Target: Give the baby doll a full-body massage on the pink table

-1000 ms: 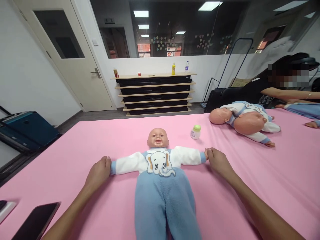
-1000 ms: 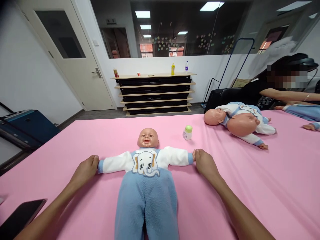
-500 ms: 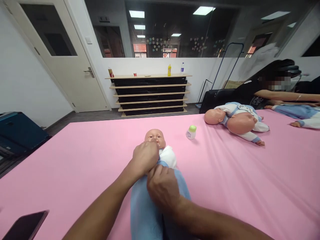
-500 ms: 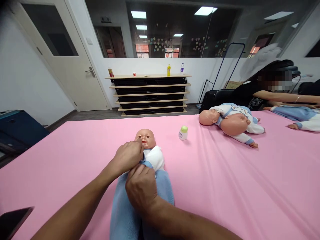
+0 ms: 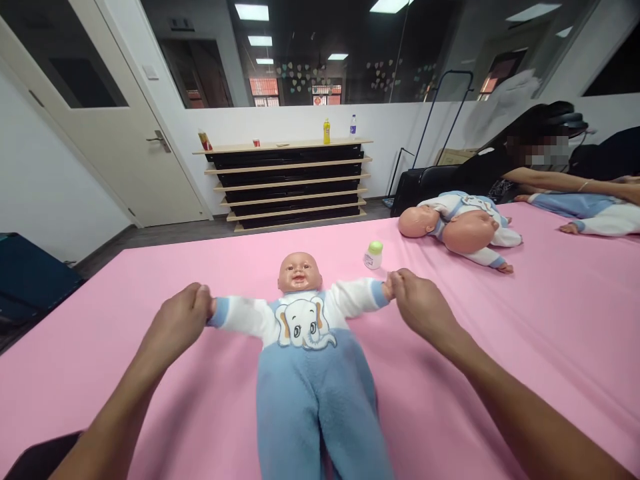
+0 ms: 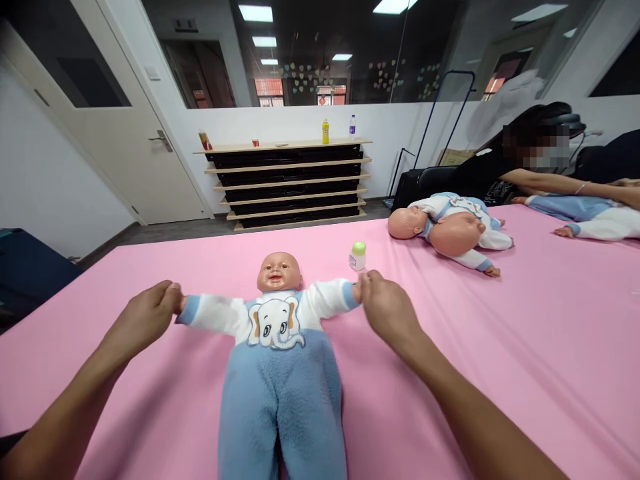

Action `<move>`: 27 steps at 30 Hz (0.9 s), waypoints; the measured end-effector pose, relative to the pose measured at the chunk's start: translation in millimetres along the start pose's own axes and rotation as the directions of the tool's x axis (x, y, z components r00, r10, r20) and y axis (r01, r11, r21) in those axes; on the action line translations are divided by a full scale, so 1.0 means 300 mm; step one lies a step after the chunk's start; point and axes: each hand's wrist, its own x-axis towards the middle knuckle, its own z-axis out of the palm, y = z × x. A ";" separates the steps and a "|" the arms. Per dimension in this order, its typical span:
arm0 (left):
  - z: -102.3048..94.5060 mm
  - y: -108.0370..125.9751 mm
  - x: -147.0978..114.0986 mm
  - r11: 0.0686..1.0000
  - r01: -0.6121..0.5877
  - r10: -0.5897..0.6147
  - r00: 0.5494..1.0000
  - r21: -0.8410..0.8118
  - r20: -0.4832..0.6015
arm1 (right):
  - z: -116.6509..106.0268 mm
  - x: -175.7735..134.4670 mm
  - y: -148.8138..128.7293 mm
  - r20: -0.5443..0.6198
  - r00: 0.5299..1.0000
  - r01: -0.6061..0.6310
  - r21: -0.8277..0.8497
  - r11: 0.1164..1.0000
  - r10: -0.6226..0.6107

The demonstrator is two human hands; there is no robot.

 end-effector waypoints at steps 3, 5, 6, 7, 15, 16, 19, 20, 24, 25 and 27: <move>0.060 -0.167 -0.002 0.991 0.115 -0.115 0.993 0.067 0.007 | 0.094 0.035 0.179 0.127 0.980 -0.172 0.135 0.976 0.155; 0.118 -0.236 -0.007 0.986 0.149 -0.151 0.988 0.079 0.026 | 0.171 0.036 0.258 0.194 0.964 -0.219 0.191 0.957 0.182; 0.145 -0.259 -0.011 0.984 0.159 -0.162 0.986 0.079 0.035 | 0.204 0.033 0.285 0.217 0.958 -0.235 0.210 0.949 0.189; 0.169 -0.277 -0.014 0.983 0.164 -0.167 0.985 0.078 0.041 | 0.231 0.029 0.305 0.233 0.952 -0.249 0.227 0.941 0.196; 0.231 -0.341 -0.014 0.974 0.205 -0.209 0.978 0.096 0.026 | 0.270 0.023 0.343 0.336 0.907 -0.375 0.378 0.846 0.252; 0.232 -0.339 -0.014 0.972 0.211 -0.214 0.977 0.103 0.016 | 0.270 0.025 0.343 0.357 0.899 -0.391 0.396 0.831 0.253; 0.235 -0.319 -0.025 0.962 0.239 -0.238 0.971 0.133 -0.023 | 0.273 0.032 0.347 0.416 0.877 -0.432 0.459 0.776 0.241; 0.234 -0.310 -0.032 0.957 0.252 -0.250 0.968 0.146 -0.036 | 0.276 0.034 0.349 0.429 0.872 -0.441 0.480 0.758 0.235; 0.213 -0.263 -0.069 0.928 0.310 -0.302 0.951 0.207 -0.070 | 0.295 0.042 0.364 0.439 0.867 -0.464 0.543 0.700 0.234; 0.200 -0.247 -0.081 0.922 0.320 -0.310 0.947 0.220 -0.078 | 0.300 0.043 0.367 0.437 0.868 -0.467 0.553 0.690 0.237; 0.164 -0.200 -0.119 0.913 0.330 -0.312 0.944 0.240 -0.110 | 0.309 0.043 0.372 0.430 0.869 -0.472 0.571 0.672 0.244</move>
